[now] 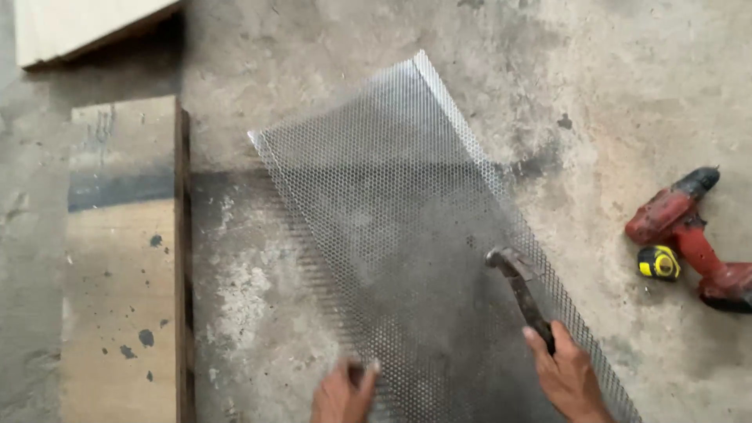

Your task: Hammer a perforated metal mesh sheet on the floor to flatten or shape it

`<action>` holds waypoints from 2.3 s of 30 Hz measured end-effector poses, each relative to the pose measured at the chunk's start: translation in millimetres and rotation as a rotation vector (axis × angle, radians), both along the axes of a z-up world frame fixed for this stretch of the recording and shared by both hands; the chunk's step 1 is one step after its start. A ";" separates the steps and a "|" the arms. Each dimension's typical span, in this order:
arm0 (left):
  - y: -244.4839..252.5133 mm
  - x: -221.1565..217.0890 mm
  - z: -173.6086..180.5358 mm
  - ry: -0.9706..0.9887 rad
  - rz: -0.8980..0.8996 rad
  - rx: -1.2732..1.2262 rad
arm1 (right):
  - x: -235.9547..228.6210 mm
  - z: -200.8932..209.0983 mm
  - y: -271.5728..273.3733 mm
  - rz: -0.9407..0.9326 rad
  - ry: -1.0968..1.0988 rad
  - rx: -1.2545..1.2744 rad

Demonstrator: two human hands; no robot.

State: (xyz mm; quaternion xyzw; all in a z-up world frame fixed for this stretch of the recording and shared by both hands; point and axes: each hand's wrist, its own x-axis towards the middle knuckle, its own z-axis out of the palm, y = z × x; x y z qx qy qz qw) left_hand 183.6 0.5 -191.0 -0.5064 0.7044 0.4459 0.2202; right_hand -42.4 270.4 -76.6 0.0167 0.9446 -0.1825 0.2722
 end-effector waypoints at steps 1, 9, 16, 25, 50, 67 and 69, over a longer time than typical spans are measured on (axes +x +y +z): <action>-31.3 -22.1 83.1 0.013 0.075 0.003 | 7.5 -7.9 0.5 -0.036 0.083 -0.011; -11.2 -4.9 11.6 0.017 -0.095 -0.144 | 10.7 -38.1 10.9 0.015 0.355 -0.043; -16.1 -4.2 14.3 0.009 -0.094 -0.136 | -6.8 -32.2 4.7 -0.079 0.348 -0.261; -8.9 0.4 14.9 -0.095 -0.057 -0.160 | 13.8 -59.6 45.3 -0.039 0.386 -0.102; -26.4 -43.8 53.1 0.048 -0.011 -0.161 | 55.6 -62.2 87.1 0.059 0.011 0.216; -29.1 -34.7 42.8 0.143 -0.047 -0.212 | 96.4 -85.2 60.9 0.346 0.245 -0.220; -28.1 -35.9 59.9 0.096 -0.041 -0.167 | 83.8 -79.4 62.6 0.301 0.188 -0.077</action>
